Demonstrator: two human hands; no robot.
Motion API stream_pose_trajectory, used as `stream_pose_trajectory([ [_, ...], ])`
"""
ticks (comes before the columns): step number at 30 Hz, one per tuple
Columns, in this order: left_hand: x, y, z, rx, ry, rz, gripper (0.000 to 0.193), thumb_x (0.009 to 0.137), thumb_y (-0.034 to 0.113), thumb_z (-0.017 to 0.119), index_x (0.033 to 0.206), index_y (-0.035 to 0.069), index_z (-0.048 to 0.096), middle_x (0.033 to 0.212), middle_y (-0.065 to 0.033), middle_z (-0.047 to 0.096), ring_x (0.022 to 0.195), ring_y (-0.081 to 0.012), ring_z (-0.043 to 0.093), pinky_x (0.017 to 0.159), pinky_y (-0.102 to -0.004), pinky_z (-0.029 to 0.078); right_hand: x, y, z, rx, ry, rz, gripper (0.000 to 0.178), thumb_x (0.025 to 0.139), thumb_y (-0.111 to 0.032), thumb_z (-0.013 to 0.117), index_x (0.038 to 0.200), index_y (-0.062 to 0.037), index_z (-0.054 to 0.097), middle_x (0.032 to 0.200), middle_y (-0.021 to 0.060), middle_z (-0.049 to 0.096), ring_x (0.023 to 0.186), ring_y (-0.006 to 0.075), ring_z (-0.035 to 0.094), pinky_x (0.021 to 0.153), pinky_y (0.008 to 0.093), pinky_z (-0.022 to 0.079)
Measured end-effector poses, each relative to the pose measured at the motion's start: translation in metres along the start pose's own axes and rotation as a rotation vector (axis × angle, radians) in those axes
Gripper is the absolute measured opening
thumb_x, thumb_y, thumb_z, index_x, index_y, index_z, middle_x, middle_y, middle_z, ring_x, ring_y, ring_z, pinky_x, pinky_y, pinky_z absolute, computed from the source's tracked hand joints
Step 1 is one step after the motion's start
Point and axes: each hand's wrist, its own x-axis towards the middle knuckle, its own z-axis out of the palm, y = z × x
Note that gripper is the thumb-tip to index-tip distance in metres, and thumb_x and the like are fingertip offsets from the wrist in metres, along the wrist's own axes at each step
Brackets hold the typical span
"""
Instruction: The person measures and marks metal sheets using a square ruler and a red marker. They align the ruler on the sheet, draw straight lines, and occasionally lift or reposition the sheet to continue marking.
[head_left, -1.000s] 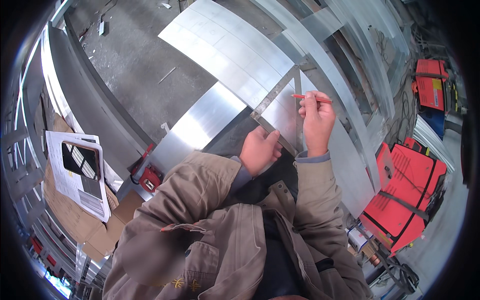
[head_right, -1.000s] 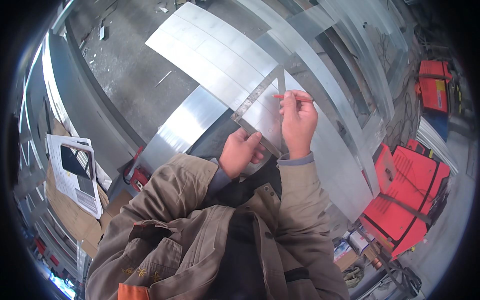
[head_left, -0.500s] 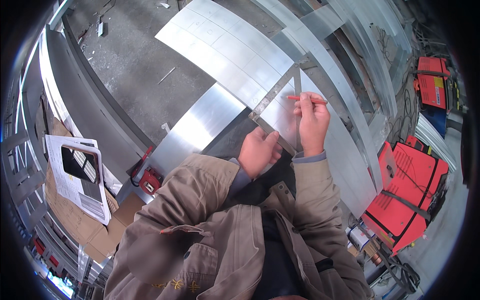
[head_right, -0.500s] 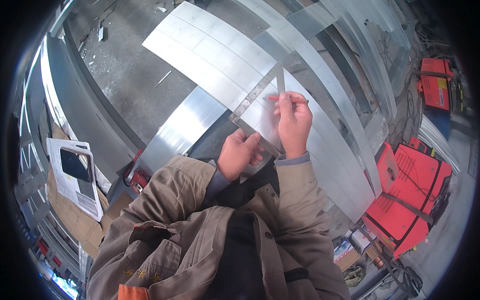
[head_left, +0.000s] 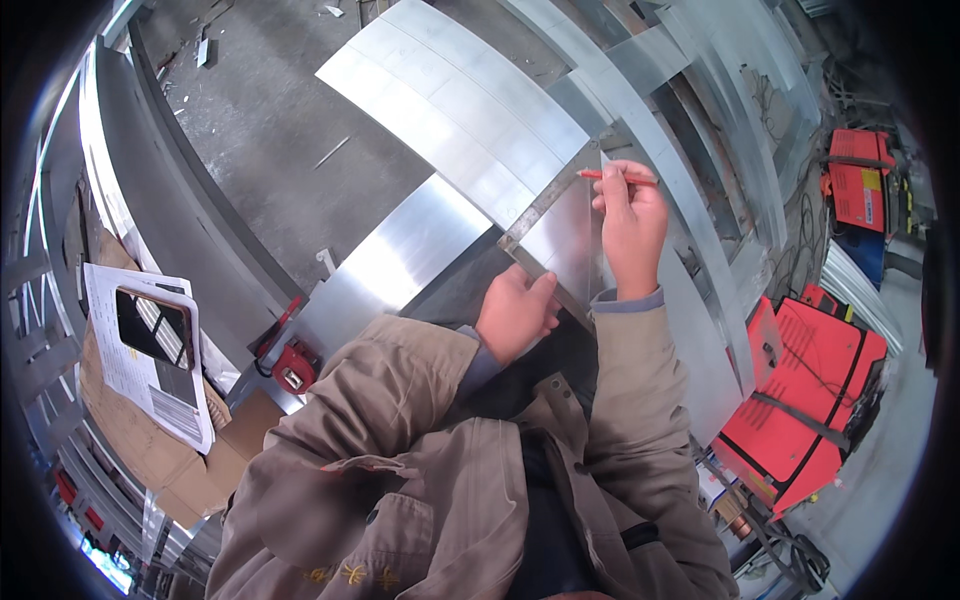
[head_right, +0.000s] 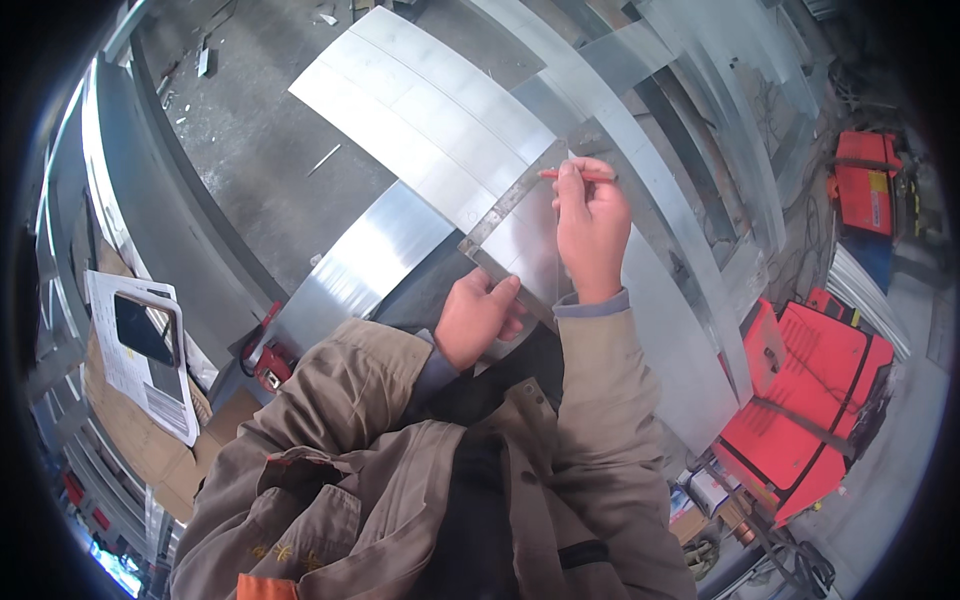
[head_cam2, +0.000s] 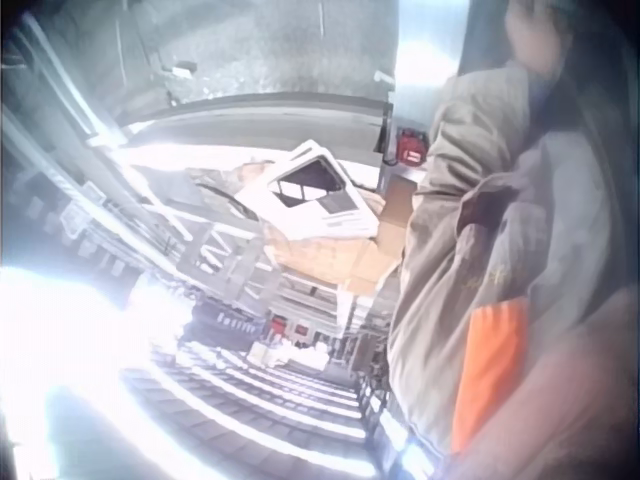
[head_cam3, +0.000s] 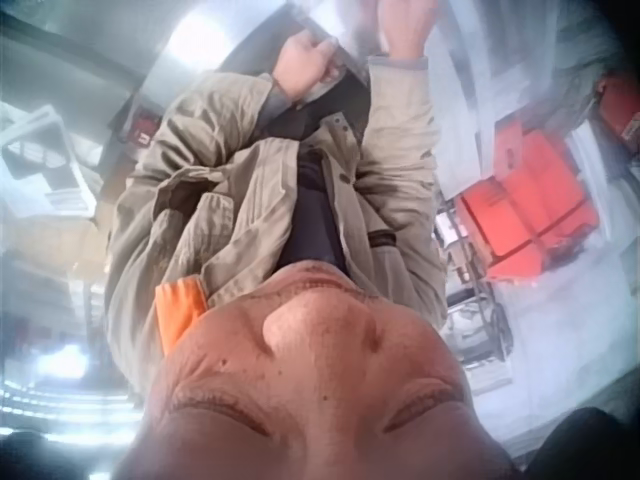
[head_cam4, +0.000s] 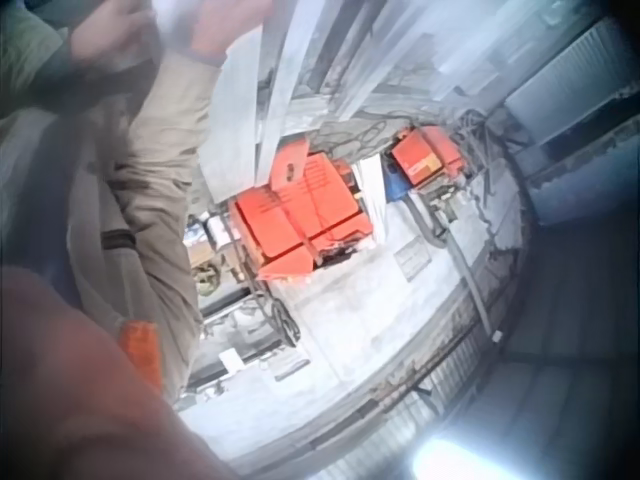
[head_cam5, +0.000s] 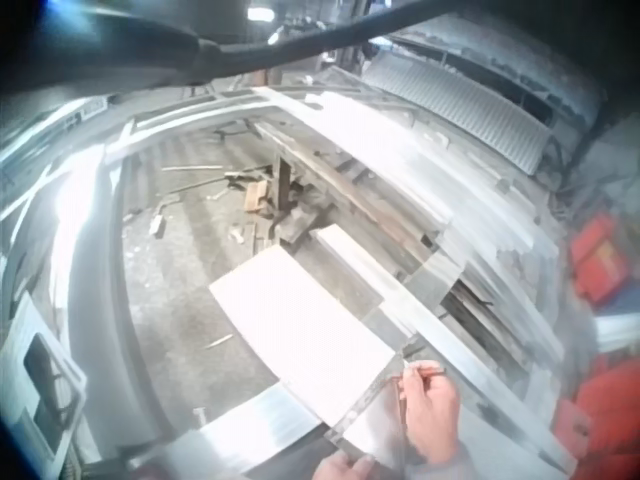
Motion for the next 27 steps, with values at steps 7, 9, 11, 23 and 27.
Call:
stream_pose_trajectory([
  [7,-0.003,0.002,0.0,0.009,-0.007,0.024,0.035,0.11,0.023,0.064,0.122,-0.01,0.065,0.088,-0.0122,0.075,0.065,-0.016,0.07,0.057,-0.0315,0.058,0.047,-0.004,0.0,-0.388,-0.053,-0.179,0.021,0.11,-0.023,0.067,0.106,-0.0028,0.072,0.088,0.0042,0.079,0.075,0.0136,0.07,0.071,0.0321,0.055],
  [9,-0.003,0.002,-0.001,0.009,-0.014,0.043,0.035,0.11,0.023,0.064,0.121,-0.01,0.065,0.088,-0.0121,0.075,0.065,-0.016,0.071,0.057,-0.0319,0.058,0.059,-0.002,-0.004,-0.477,-0.08,-0.202,0.021,0.11,-0.023,0.065,0.106,-0.0028,0.072,0.091,0.0065,0.081,0.079,0.0188,0.075,0.074,0.035,0.057],
  [11,-0.003,0.002,-0.002,0.012,-0.017,0.059,0.035,0.11,0.024,0.064,0.119,-0.01,0.065,0.088,-0.0122,0.075,0.066,-0.0161,0.071,0.057,-0.0321,0.058,0.067,-0.003,-0.003,-0.545,-0.106,-0.202,0.021,0.11,-0.023,0.065,0.106,-0.0034,0.072,0.092,0.0087,0.081,0.082,0.0246,0.077,0.076,0.038,0.058],
  [23,-0.001,-0.005,-0.003,-0.001,-0.026,0.082,0.035,0.111,0.025,0.063,0.119,-0.009,0.064,0.086,-0.0124,0.074,0.066,-0.0173,0.071,0.059,-0.0335,0.059,0.088,-0.002,-0.001,-0.867,-0.172,-0.352,0.023,0.107,-0.026,0.065,0.106,-0.0049,0.074,0.092,0.0155,0.079,0.086,0.0387,0.076,0.08,0.0486,0.059],
  [27,0.0,-0.007,-0.003,-0.014,-0.029,0.1,0.034,0.109,0.023,0.062,0.117,-0.01,0.063,0.085,-0.013,0.074,0.065,-0.0197,0.072,0.061,-0.0362,0.06,0.08,-0.009,0.002,-0.908,-0.199,-0.341,0.022,0.106,-0.025,0.066,0.105,-0.0054,0.074,0.093,0.0159,0.079,0.087,0.0397,0.075,0.079,0.0496,0.058],
])
